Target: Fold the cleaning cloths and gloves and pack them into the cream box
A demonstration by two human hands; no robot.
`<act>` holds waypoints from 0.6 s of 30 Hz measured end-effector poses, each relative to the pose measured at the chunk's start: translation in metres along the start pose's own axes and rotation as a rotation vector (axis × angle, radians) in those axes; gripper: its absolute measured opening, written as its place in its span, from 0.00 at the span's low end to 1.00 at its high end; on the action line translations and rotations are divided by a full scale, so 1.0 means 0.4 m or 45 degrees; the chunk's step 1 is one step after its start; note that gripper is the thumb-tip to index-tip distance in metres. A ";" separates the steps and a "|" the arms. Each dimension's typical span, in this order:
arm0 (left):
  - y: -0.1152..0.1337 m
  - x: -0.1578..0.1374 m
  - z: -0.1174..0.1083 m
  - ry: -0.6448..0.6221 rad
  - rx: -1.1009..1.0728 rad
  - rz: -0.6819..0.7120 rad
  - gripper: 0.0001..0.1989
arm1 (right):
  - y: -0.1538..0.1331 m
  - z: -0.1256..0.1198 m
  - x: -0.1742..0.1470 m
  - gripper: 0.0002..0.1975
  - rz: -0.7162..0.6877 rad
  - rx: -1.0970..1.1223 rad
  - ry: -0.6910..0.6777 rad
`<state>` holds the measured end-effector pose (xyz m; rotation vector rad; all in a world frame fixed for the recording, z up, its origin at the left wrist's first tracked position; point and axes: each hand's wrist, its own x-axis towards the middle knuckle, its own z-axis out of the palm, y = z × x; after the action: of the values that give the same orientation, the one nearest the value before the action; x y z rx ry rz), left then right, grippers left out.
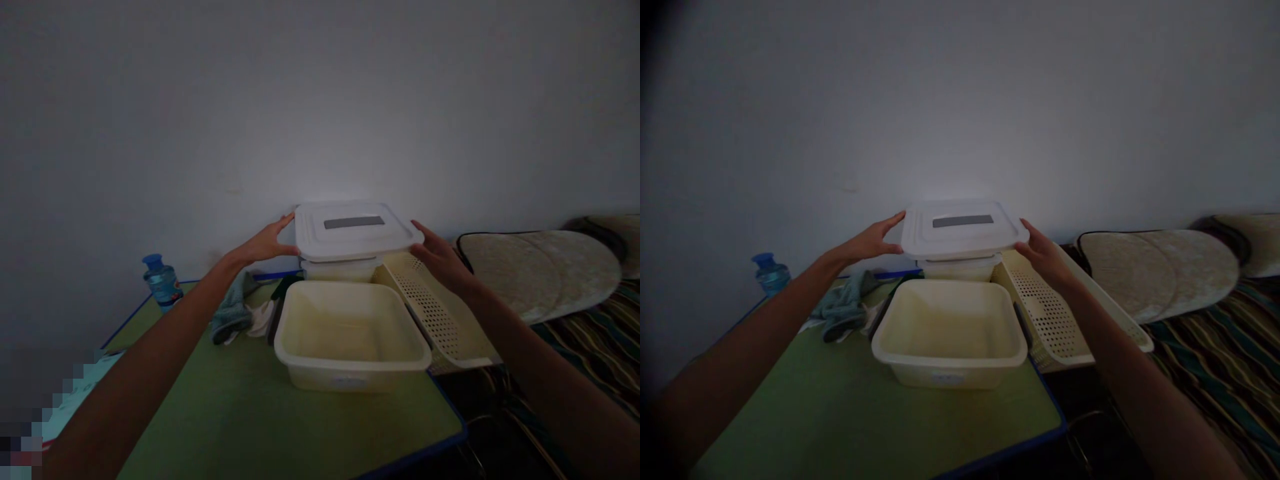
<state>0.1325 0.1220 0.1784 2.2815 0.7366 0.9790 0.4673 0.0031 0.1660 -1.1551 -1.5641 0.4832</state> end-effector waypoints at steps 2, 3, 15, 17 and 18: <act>-0.012 0.014 0.005 0.014 -0.075 0.038 0.54 | 0.018 0.001 0.018 0.34 0.038 0.002 -0.019; -0.017 0.020 0.007 0.019 -0.096 0.049 0.53 | 0.029 0.000 0.027 0.34 0.063 -0.002 -0.010; -0.040 0.110 0.051 0.130 -0.096 -0.051 0.39 | 0.102 -0.003 0.142 0.29 0.199 0.064 0.148; -0.043 0.114 0.058 0.166 -0.095 -0.101 0.37 | 0.107 0.003 0.165 0.27 0.207 0.081 0.150; -0.044 0.114 0.061 0.180 -0.095 -0.116 0.37 | 0.109 0.006 0.176 0.26 0.213 0.090 0.148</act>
<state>0.1734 0.1582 0.1737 2.1122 0.8402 1.1143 0.4873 0.0836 0.1667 -1.2433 -1.3469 0.5675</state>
